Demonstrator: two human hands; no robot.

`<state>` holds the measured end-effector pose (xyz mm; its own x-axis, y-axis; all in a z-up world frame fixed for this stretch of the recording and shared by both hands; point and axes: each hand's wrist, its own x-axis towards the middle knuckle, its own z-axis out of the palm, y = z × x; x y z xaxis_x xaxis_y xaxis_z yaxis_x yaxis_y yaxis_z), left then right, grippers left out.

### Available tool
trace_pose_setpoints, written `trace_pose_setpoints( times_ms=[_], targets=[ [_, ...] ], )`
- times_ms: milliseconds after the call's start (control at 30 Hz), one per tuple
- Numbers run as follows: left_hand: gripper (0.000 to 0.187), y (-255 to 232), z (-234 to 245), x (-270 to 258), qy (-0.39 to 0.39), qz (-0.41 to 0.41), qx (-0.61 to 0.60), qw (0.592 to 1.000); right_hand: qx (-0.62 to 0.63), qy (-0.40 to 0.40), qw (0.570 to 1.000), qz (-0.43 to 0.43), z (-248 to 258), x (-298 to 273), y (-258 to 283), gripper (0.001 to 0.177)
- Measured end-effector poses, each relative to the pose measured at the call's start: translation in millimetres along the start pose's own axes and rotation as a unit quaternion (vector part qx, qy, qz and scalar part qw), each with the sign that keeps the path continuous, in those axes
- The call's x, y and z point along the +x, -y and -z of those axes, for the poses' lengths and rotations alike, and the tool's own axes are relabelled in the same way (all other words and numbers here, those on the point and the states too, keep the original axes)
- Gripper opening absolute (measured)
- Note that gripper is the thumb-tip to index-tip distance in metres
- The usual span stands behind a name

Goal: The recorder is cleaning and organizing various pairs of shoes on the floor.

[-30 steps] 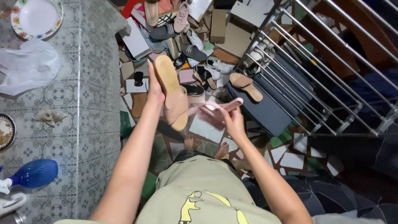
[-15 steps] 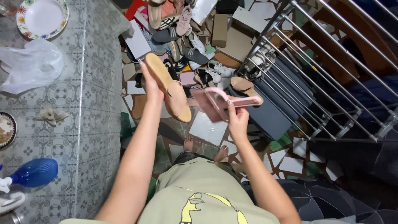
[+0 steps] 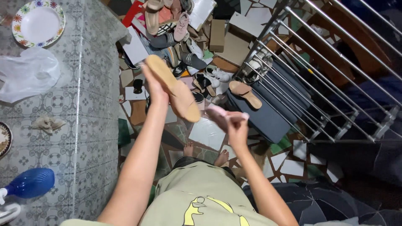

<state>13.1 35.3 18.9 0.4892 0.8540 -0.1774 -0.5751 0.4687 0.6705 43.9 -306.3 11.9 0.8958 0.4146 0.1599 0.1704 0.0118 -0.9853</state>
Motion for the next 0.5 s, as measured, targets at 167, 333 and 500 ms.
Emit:
trace_pose_setpoints(
  times_ms=[167,333,500],
  targets=[
    [0.077,-15.8,-32.0,-24.9,-0.121,-0.006,0.054,0.991,-0.015,-0.014,1.0,0.018,-8.2,-8.1,57.2,0.012],
    [0.08,15.0,-20.5,-18.9,-0.156,-0.012,0.115,0.981,-0.002,-0.024,0.998,-0.055,-20.4,-2.4,47.5,0.013],
    [0.084,13.4,-20.9,-26.7,-0.173,-0.024,0.096,0.98,0.048,0.029,0.986,0.156,-18.9,-17.5,31.6,0.021]
  ],
)
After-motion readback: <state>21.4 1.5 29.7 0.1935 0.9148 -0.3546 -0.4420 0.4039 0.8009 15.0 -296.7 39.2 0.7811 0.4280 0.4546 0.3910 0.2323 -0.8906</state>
